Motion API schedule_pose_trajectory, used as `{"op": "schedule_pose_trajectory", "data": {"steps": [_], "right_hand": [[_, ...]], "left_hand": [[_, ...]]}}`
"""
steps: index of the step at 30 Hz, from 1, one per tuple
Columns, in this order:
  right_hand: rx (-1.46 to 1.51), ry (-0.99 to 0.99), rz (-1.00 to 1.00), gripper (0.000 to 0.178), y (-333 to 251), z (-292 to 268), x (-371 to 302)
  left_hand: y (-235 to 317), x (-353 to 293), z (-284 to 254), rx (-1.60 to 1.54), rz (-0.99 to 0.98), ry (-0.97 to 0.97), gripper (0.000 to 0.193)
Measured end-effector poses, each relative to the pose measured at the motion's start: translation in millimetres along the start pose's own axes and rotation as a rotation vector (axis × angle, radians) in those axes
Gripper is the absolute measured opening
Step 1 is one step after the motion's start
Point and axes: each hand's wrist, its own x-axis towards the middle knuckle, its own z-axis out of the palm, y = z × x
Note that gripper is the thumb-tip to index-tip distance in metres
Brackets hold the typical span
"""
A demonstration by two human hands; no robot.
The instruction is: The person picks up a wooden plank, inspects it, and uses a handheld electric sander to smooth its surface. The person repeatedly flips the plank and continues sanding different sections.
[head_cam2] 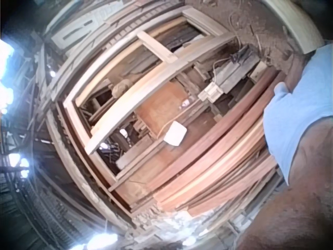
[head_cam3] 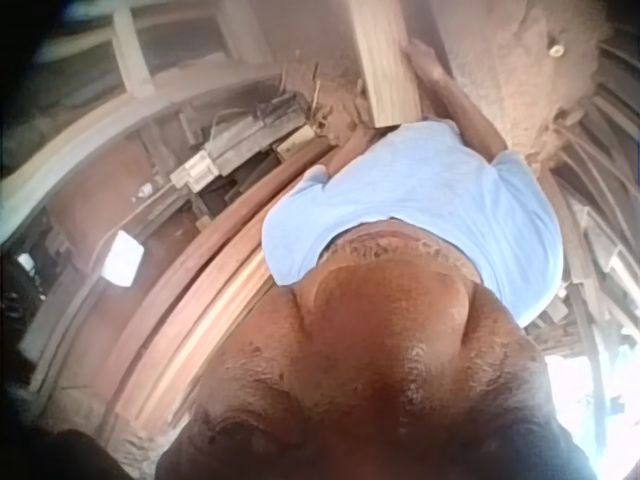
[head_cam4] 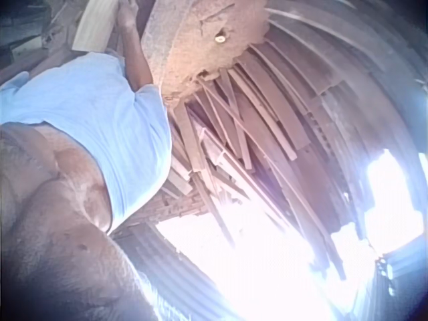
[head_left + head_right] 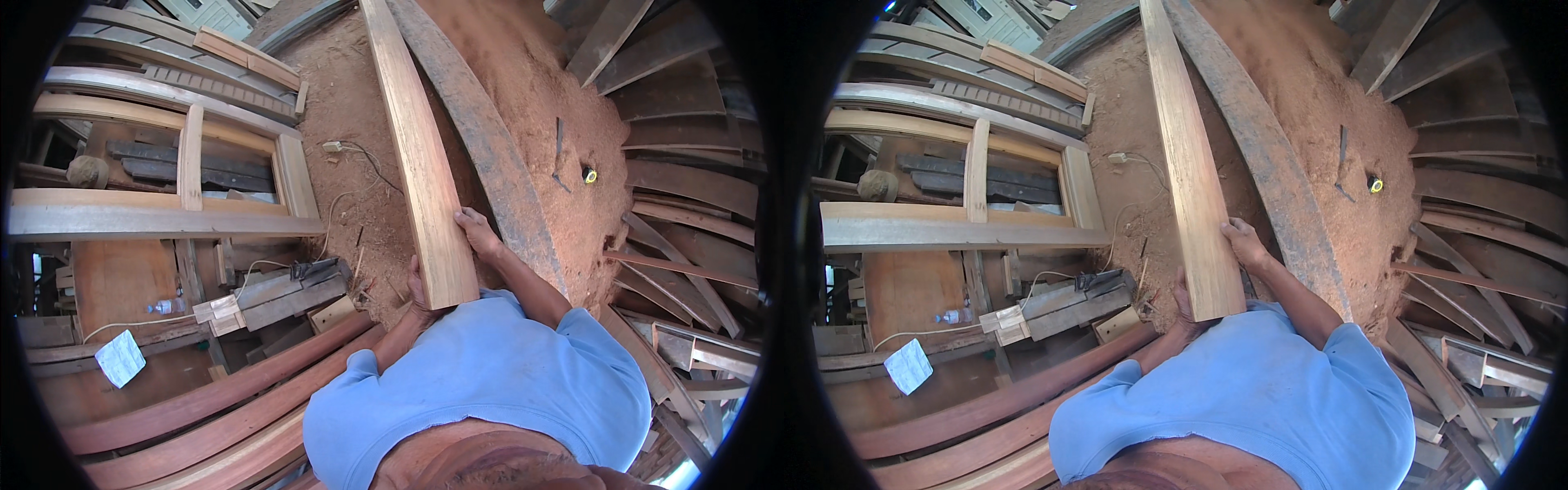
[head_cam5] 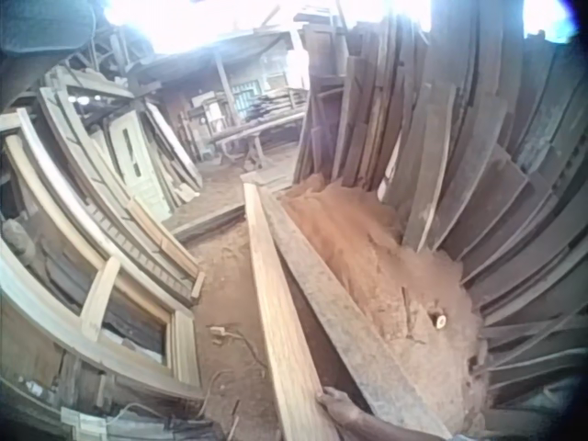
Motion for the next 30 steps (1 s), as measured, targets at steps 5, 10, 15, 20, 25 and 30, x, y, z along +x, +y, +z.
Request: {"op": "schedule_pose_trajectory", "data": {"steps": [5, 10, 15, 20, 25, 30], "right_hand": [[-0.124, 0.019, 0.018, 0.047, -6, 6, -1], [-0.03, 0.009, 0.02, 0.048, -2, 8, 1], [-0.025, 0.004, 0.014, 0.049, 2, 7, 2], [-0.052, -0.004, -0.004, 0.046, 0, 7, 1], [-0.046, 0.016, 0.013, 0.048, -2, 7, -2], [-0.013, -0.004, 0.02, 0.051, -1, 3, -3]], "left_hand": [[3, -4, 7, -0.015, -0.005, 0.011, 0.086], [6, -8, 39, 0.014, 0.067, 0.145, 0.077], [4, -6, 22, 0.034, 0.049, 0.099, 0.077], [5, -3, 15, 0.035, 0.04, 0.076, 0.082], [4, 0, -6, 0.011, -0.009, -0.049, 0.088], [3, 0, -5, 0.033, -0.001, -0.033, 0.09]]}}
